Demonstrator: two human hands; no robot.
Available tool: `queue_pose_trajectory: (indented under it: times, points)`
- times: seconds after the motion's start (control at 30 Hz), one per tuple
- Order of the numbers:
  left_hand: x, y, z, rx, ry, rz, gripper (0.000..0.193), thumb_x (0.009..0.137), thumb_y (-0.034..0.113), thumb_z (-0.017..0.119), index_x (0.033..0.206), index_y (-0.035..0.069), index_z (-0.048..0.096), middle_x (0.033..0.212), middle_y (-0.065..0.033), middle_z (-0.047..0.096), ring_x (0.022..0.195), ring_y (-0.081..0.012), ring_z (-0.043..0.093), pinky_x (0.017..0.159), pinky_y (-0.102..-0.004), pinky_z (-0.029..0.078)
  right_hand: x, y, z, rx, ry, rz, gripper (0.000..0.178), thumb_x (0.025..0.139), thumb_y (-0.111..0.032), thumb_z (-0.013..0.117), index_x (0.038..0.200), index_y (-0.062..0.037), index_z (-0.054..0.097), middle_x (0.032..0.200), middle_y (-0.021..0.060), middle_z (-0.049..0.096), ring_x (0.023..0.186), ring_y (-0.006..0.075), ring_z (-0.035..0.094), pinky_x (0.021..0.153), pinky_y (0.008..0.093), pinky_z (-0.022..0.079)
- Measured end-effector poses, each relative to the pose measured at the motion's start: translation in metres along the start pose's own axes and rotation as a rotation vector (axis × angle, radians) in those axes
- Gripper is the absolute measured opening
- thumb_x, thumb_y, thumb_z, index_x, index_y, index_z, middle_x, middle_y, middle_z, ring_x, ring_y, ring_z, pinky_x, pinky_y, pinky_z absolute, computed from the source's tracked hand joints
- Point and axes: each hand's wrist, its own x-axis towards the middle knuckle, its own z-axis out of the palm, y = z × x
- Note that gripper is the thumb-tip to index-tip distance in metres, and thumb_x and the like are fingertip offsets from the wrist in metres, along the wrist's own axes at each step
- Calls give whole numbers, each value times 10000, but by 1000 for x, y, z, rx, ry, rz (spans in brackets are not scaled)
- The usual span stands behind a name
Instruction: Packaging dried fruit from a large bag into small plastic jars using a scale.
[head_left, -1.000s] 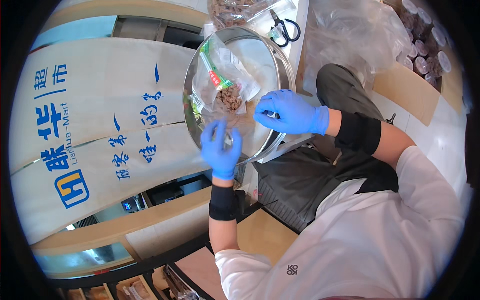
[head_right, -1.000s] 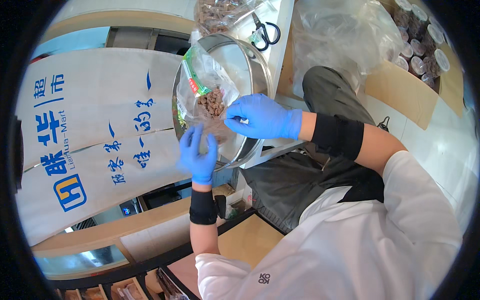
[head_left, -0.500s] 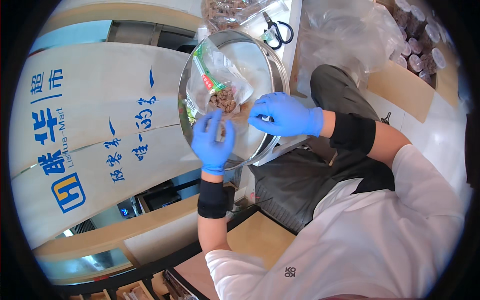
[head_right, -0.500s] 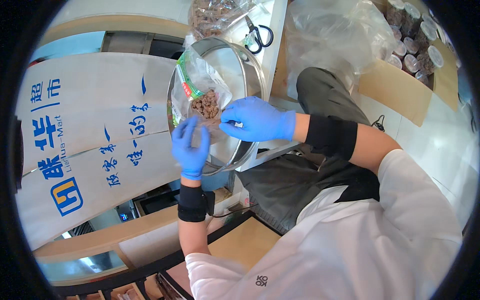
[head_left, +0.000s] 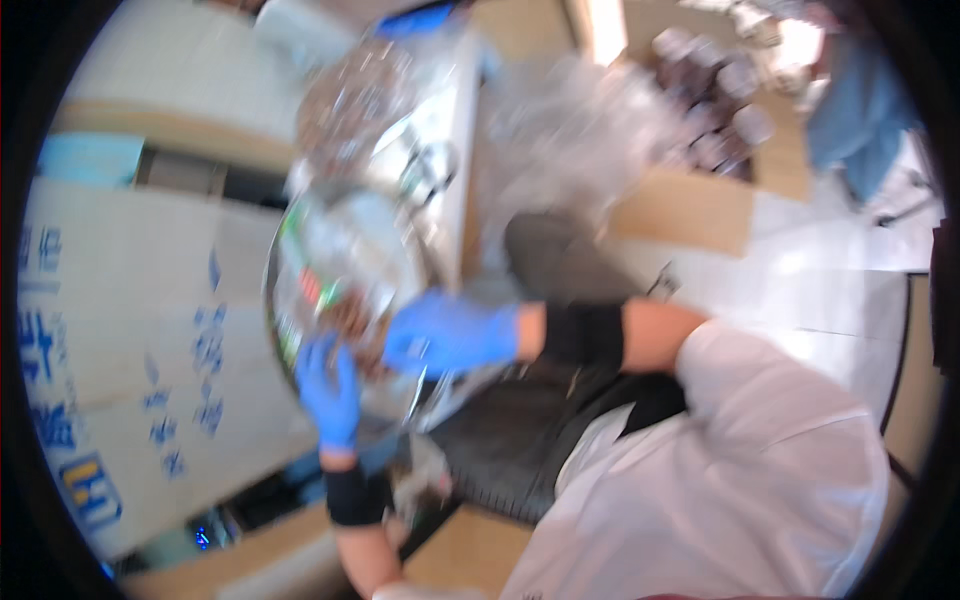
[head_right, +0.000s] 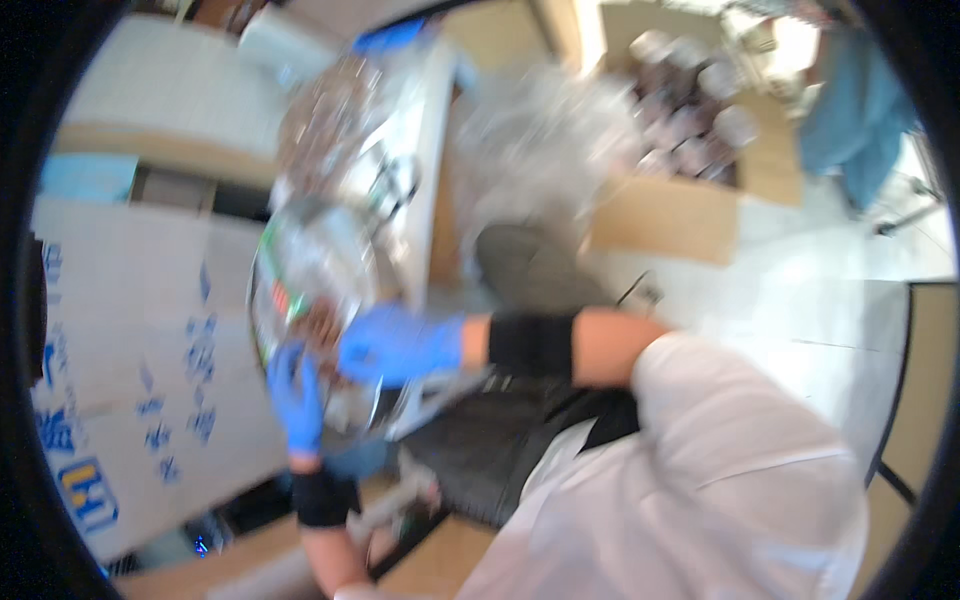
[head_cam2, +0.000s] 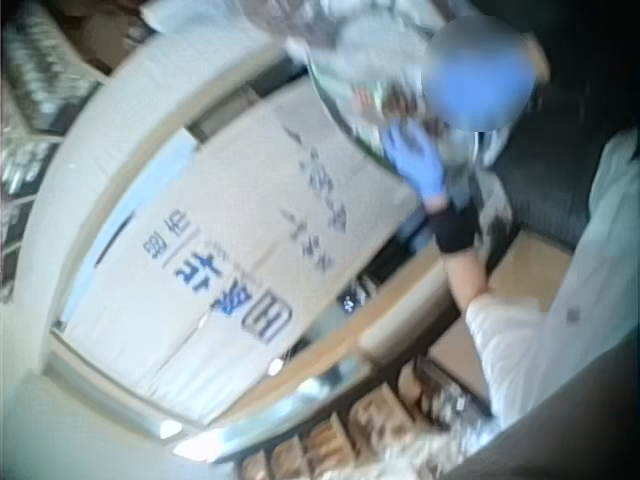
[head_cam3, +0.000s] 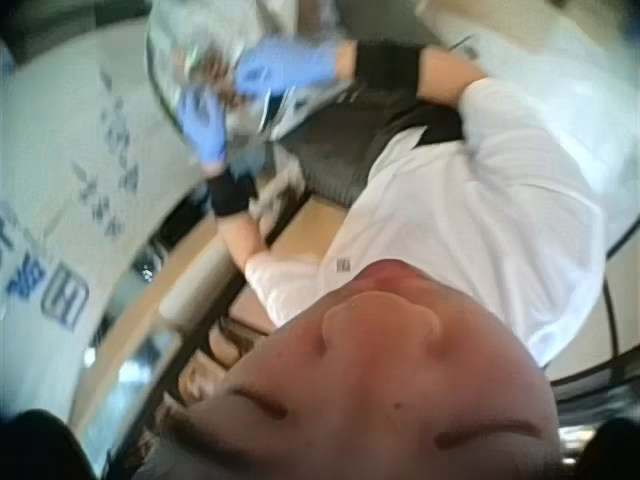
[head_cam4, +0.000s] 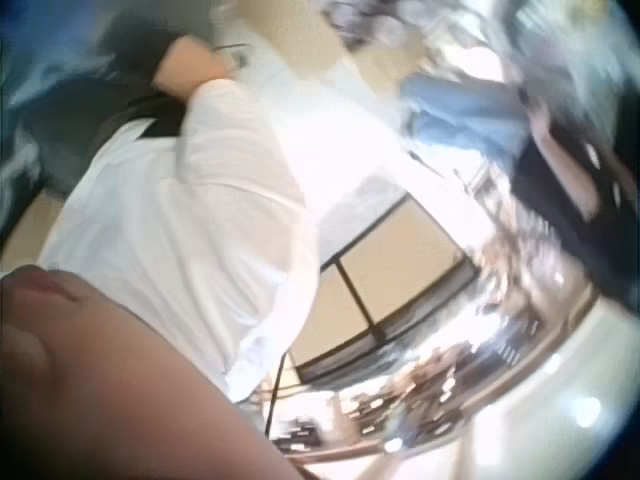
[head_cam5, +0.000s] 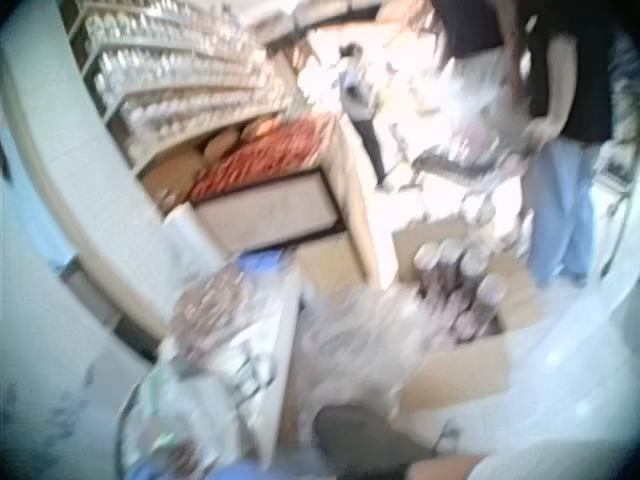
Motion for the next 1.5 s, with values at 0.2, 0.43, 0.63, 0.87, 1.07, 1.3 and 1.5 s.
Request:
queue_pose_trajectory:
  times: [0.2,0.43,0.63,0.87,1.07,1.3,1.5]
  points:
    - [-27,5,-5,130,198,-14,486,858,205,681,1269,-11,533,1269,-205,511,1204,-368,487,1053,-442,369,-8,1,23,-96,98,-94,199,900,-263,596,840,-79,642,794,125,602,759,346,587,678,445,466]
    - [-31,38,-26,425,216,107,266,840,297,722,882,35,694,747,-133,652,697,-328,628,761,-444,495,-8,0,19,-87,52,-108,201,917,-263,591,854,-74,618,770,128,559,768,333,570,691,437,447]
    - [-18,24,-34,380,-67,43,332,852,388,692,815,59,716,723,-134,680,671,-336,650,639,-436,502,-8,7,18,-134,-2,-83,200,935,-242,572,860,-58,596,809,119,556,765,323,542,724,417,440]
    - [9,11,-35,93,-272,-137,455,868,448,669,801,-1,694,682,-198,654,614,-377,630,590,-464,476,-5,6,21,-186,15,-135,185,927,-234,578,865,-61,601,786,110,562,758,321,545,744,400,430]
    - [6,2,-13,180,-368,-71,548,815,521,712,731,-19,671,628,-208,623,572,-309,634,578,-458,464,-10,4,21,-256,-25,-170,173,917,-227,585,860,-65,604,766,107,567,756,318,551,745,394,427]
    - [-19,-3,-24,311,-194,-84,460,822,470,676,671,36,674,783,-216,662,727,-378,658,640,-480,523,-16,8,33,-271,-74,-191,172,878,-255,624,819,-93,624,755,106,578,730,309,557,680,408,421]
    - [0,49,-72,440,-130,-64,408,906,411,610,686,80,702,662,-195,621,590,-378,620,530,-463,474,-2,-2,1,-237,10,-209,149,813,-231,650,742,-103,622,672,130,563,648,345,552,608,428,427]
